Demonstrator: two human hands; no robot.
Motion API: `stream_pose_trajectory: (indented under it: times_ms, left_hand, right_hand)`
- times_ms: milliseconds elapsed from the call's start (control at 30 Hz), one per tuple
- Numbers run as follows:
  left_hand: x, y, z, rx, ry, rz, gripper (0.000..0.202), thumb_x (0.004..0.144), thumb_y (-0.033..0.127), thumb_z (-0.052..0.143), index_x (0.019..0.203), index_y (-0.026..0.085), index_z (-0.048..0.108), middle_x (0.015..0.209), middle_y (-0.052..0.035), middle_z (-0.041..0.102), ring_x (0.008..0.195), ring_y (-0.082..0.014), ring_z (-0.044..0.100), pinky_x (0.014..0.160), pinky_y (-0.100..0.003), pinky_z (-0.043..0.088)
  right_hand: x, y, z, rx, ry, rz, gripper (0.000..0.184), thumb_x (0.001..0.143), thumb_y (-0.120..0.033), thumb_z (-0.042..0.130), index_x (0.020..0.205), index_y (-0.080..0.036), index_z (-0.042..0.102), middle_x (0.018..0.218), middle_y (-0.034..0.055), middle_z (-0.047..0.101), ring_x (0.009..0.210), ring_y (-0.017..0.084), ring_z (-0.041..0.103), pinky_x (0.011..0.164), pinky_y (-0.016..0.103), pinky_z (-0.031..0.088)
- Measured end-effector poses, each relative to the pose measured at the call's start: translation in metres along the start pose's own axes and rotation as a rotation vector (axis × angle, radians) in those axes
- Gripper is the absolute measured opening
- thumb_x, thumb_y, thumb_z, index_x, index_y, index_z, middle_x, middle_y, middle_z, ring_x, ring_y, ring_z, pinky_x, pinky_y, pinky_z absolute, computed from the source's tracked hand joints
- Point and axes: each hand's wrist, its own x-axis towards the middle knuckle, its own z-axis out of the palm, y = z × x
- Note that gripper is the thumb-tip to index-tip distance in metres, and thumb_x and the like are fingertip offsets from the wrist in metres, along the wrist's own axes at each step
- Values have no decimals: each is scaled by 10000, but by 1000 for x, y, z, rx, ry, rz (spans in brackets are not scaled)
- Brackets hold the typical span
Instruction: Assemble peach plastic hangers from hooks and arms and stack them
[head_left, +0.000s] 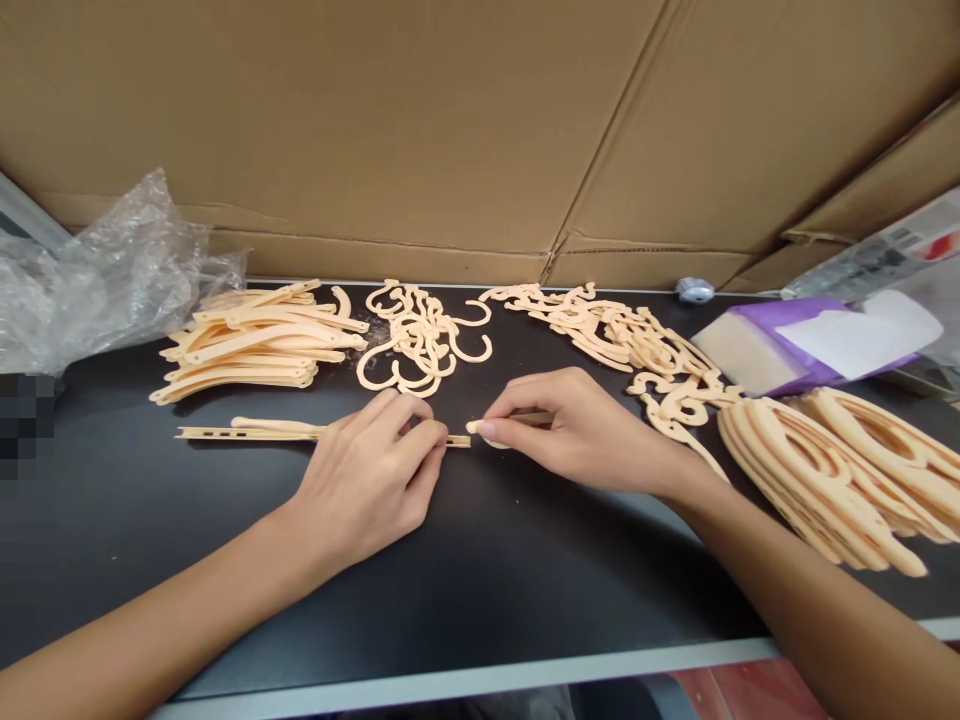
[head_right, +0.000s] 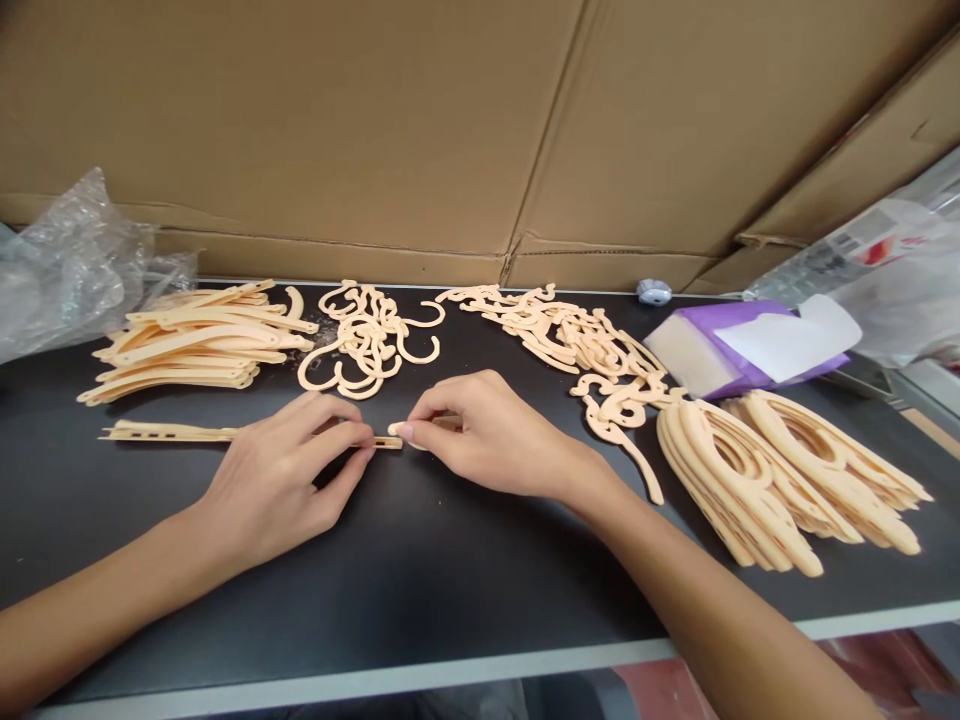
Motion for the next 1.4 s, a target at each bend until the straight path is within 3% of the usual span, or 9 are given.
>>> stream_pose_trajectory:
  times_ms: [200, 633, 800, 900, 1167, 1400]
  left_hand:
    - [2, -2, 1, -36, -34, 44, 152, 970, 130, 540, 925, 159, 682, 874, -55, 682, 811, -191, 591, 655, -307, 488]
    - [2, -5, 2, -154, -32, 28, 166, 973, 104, 535, 880, 138, 668, 846, -56, 674, 804, -192, 603, 714, -319, 513]
    - [1, -7, 4, -156, 7, 60, 158, 970, 104, 544, 887, 137, 675, 837, -55, 687, 779, -188, 603, 711, -323, 511]
    - [0, -9, 4, -165, 16, 68, 134, 964, 103, 559, 915, 135, 679, 850, -57, 692, 783, -187, 601, 711, -322, 510]
    - [2, -13, 5, -213, -10, 62, 110, 957, 110, 584, 916, 143, 680, 875, -51, 696, 794, -185, 596, 734, -329, 503]
    - [2, -12, 4, -233, -4, 55, 114, 956, 102, 576, 906, 147, 669, 864, -47, 695, 791, -182, 594, 730, -320, 494]
  right_hand:
    - [3, 8, 4, -110, -89, 3, 175, 903, -162, 603, 814, -196, 750, 790, 0, 736, 717, 128, 608, 658, 253, 395]
    - [0, 5, 17, -330, 1, -31, 209, 948, -234, 615, 809, -218, 769, 790, 7, 724, 671, 130, 577, 631, 281, 348]
    - [-4, -2, 19, -439, -35, -52, 273, 994, -248, 535, 893, -187, 781, 839, 54, 721, 738, 173, 623, 661, 308, 373]
    - [-4, -6, 17, -424, -57, -30, 290, 997, -234, 508, 892, -179, 773, 858, 70, 735, 784, 194, 652, 685, 316, 389]
    - [-2, -6, 12, -231, -26, 88, 161, 904, -188, 580, 862, -229, 729, 828, -2, 754, 733, 154, 647, 676, 275, 380]
    - [-5, -11, 15, -462, -11, 40, 182, 935, -183, 554, 819, -195, 693, 848, 35, 739, 771, 171, 633, 636, 289, 294]
